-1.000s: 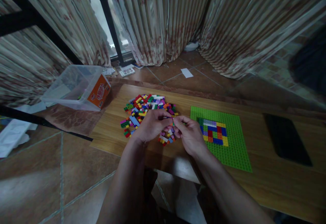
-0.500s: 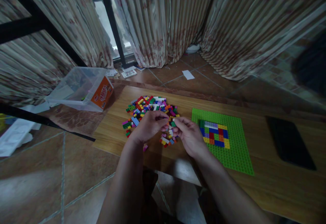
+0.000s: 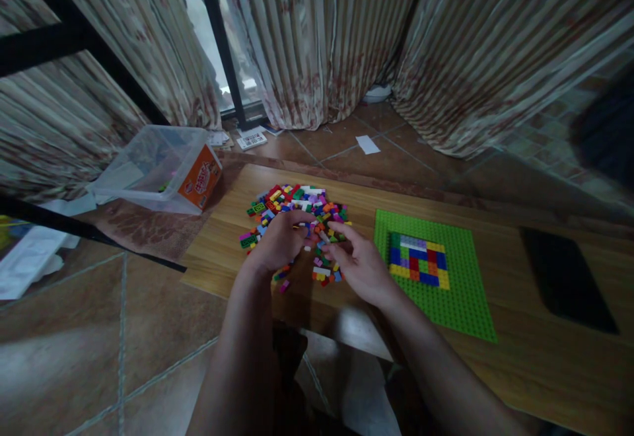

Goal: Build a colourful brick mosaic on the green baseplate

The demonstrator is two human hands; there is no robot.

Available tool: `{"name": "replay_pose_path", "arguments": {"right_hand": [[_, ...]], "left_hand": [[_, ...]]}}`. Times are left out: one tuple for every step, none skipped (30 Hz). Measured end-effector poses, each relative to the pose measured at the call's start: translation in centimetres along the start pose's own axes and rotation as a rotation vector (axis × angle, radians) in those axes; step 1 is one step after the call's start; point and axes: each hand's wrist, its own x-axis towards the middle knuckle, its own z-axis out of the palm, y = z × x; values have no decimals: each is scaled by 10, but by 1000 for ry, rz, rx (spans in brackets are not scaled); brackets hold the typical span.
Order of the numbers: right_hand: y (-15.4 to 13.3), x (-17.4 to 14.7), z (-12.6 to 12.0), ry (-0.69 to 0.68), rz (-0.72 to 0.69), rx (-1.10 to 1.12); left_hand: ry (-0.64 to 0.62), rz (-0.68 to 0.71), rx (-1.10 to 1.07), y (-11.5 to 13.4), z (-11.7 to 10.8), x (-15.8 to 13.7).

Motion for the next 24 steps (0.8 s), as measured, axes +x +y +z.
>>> {"name": "replay_pose_path", "arguments": {"right_hand": [[0, 0, 1, 7, 3, 43], [-1, 1, 2, 26, -1, 88], [-1, 2, 3, 51, -10, 131], [-2, 3, 4, 78, -20, 168], [-3, 4, 4, 104, -26, 198], [-4, 5, 5, 124, -27, 219], [-6, 6, 4, 137, -24, 233], [-7, 7, 4, 147, -18, 243], [-9, 7, 2, 152, -10, 252], [-10, 7, 1, 154, 0, 263], [-11, 7, 0, 153, 14, 280], [-12, 6, -2, 150, 30, 304], [-13, 6, -3, 143, 47, 335], [-13, 5, -4, 131, 63, 369], [-14, 5, -5, 119, 73, 404], [-13, 4, -5, 109, 79, 435], [-13, 4, -5, 105, 79, 457], [-11, 5, -6, 108, 76, 463], [-10, 5, -6, 120, 70, 449], [-8, 6, -6, 141, 59, 412], [-5, 6, -6, 164, 41, 346], [-2, 7, -6, 184, 15, 255], [0, 7, -5, 197, -21, 146], [2, 6, -5, 202, -61, 30]], "left_hand": [[-6, -1, -21, 2, 0, -1], [-18, 1, -47, 5, 1, -2], [-33, 4, -73, 7, 1, -3], [-53, 9, -96, 10, 2, -4], [-72, 14, -118, 12, 3, -5], [-90, 21, -142, 14, 4, -6], [-112, 27, -169, 16, 5, -6], [-135, 28, -199, 17, 7, -7], [-155, 25, -231, 18, 8, -7], [-169, 20, -261, 19, 9, -7], [-176, 13, -285, 20, 9, -7], [-179, 6, -302, 21, 10, -8], [-180, 2, -313, 22, 10, -8], [-185, 1, -323, 22, 9, -9], [-197, 2, -330, 23, 8, -9], [-210, 5, -339, 23, 7, -10], [-217, 8, -352, 23, 7, -10], [-215, 12, -366, 23, 6, -10], [-202, 15, -379, 22, 5, -10], [-180, 14, -385, 22, 5, -10], [-155, 10, -381, 21, 4, -9], [-129, 5, -365, 21, 4, -9], [-105, 0, -339, 20, 4, -8], [-86, -2, -310, 20, 4, -8]]}}
